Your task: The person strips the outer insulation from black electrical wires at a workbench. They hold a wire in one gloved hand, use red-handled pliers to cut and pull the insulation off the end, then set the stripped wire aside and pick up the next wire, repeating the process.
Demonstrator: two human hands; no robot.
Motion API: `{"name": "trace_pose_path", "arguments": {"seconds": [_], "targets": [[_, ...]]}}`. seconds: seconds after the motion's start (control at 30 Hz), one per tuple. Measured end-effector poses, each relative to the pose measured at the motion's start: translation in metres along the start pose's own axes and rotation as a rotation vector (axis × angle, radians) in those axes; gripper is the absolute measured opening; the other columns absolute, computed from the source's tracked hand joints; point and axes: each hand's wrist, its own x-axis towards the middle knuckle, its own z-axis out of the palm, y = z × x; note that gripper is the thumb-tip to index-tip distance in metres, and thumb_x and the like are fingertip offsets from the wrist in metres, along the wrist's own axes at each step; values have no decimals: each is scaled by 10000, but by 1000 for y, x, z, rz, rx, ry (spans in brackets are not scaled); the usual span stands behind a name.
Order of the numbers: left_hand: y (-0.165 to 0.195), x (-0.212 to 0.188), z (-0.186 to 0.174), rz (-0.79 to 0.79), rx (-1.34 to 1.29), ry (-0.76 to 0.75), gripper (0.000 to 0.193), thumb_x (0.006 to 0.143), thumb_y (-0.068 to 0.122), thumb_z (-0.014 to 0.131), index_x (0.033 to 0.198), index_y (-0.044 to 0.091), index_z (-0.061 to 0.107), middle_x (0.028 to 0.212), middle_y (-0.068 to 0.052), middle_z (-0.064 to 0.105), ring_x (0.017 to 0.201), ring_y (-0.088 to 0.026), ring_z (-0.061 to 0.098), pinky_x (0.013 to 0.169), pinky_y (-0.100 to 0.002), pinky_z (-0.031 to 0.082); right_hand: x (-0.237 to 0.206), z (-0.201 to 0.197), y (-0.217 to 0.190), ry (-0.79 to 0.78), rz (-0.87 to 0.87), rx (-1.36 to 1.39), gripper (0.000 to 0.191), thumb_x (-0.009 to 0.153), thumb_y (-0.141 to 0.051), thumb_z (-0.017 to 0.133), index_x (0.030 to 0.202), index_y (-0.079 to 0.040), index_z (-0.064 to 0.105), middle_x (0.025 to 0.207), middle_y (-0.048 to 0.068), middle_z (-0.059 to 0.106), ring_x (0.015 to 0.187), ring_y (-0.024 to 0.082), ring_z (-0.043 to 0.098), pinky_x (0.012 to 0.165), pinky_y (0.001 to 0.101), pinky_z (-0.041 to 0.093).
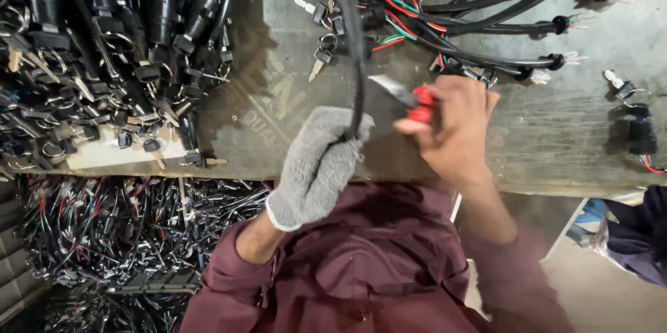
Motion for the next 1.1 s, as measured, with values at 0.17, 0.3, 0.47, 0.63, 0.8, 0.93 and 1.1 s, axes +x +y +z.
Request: {"name": "trace_pose_path", "arguments": {"seconds": [0.17, 0.3, 0.47, 0.63, 0.8, 0.93, 1.1], "targets": [[25, 3, 13, -240, -214, -102, 318, 1069, -1, 573, 1386, 8, 549, 1079, -106, 613, 921, -185, 613, 866, -306, 533, -2, 0, -15, -259, 314, 789, 262, 940, -165, 767, 1097, -22, 613, 1069, 85, 587, 1006, 232, 579, 908, 383, 493], [42, -2, 19, -123, -96, -105, 652, 985, 50, 707, 1491, -21, 302, 1020, -84, 573, 870, -143, 567, 933, -337, 500, 18, -6, -40, -195, -29, 469, 237, 866, -4, 719, 1089, -18, 640, 1108, 149, 674, 1091, 340, 650, 925, 421, 545], [50, 1, 15, -269, -77, -147, 765, 963, 70, 703, 1535, -52, 210, 1235, -157, 561, 979, -230, 620, 892, -315, 554, 34, -12, -57, -144, -353, -77, 272, 751, -131, 761, 963, -20, 632, 993, 114, 697, 1002, 345, 691, 765, 417, 556], [55, 13, 4, -344, -1, -169, 757, 1035, 94, 663, 1622, -10, 195, 1422, -195, 635, 1238, -247, 721, 994, -326, 571, 34, -6, -45, -162, -264, -355, 274, 661, -156, 806, 878, -87, 653, 886, 50, 693, 807, 264, 695, 646, 415, 513], [52, 8, 5, -114, 250, -121, 723, 911, 99, 739, 1494, -13, 326, 1322, -301, 593, 1185, -446, 629, 961, -409, 533, 20, -1, -34, -228, -236, -108, 356, 725, -229, 838, 972, -82, 628, 973, 56, 671, 889, 272, 669, 685, 391, 520], [26, -5, 21, -152, 392, -6, 696, 927, 148, 799, 1505, 23, 433, 1187, -159, 674, 1061, -363, 685, 935, -408, 555, 10, 2, -39, -219, -178, -179, 360, 665, -158, 782, 955, -68, 588, 972, 79, 639, 929, 288, 651, 696, 401, 517], [6, -26, 26, -64, 561, 41, 703, 892, 69, 774, 1506, 5, 436, 1240, -120, 685, 1096, -362, 651, 955, -442, 518, 5, 0, -53, -200, -105, -268, 356, 643, -221, 819, 878, -93, 584, 866, 62, 622, 844, 280, 654, 644, 408, 485]]}}
